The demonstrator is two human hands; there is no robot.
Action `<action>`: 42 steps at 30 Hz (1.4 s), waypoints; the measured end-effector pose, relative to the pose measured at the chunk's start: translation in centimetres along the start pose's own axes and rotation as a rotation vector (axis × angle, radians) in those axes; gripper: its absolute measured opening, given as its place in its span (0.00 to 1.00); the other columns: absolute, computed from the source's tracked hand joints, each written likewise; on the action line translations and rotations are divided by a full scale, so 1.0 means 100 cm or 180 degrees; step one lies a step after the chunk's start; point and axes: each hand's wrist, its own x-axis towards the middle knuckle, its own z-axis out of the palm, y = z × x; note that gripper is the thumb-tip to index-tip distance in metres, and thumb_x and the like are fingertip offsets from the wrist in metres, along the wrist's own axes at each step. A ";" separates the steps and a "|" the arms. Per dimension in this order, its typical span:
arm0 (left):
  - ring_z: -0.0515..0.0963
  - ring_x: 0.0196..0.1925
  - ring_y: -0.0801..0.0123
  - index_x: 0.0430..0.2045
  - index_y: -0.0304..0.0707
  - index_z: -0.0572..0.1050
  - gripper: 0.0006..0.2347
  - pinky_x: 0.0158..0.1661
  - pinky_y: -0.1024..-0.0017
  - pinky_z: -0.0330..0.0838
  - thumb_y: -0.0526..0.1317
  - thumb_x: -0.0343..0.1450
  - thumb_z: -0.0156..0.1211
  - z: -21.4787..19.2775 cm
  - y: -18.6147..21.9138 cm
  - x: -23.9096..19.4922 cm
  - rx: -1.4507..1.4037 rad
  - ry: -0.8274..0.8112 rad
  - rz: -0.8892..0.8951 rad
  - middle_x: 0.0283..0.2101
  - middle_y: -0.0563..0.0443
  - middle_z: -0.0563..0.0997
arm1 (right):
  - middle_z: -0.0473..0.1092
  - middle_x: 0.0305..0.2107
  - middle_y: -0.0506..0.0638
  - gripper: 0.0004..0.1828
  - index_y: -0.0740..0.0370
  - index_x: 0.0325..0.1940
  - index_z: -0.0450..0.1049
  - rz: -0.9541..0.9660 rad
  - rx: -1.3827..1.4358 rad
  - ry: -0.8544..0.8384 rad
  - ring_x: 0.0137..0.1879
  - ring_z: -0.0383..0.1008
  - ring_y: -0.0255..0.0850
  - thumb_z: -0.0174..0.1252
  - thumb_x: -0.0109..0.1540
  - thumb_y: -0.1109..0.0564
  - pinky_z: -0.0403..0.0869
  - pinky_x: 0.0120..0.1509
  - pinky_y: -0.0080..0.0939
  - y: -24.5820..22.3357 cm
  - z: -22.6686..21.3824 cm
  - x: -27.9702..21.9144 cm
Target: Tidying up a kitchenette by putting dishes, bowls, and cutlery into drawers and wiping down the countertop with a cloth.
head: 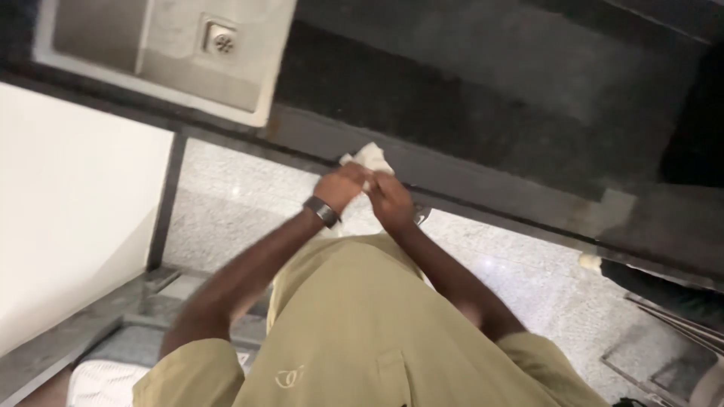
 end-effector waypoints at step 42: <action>0.61 0.75 0.54 0.61 0.35 0.70 0.22 0.71 0.52 0.53 0.42 0.72 0.53 0.116 0.209 0.165 -0.0423 -0.0424 0.0202 0.71 0.43 0.65 | 0.66 0.69 0.51 0.19 0.55 0.65 0.73 0.1359 -0.0934 -0.0290 0.77 0.63 0.50 0.54 0.70 0.50 0.69 0.75 0.47 0.154 -0.230 -0.076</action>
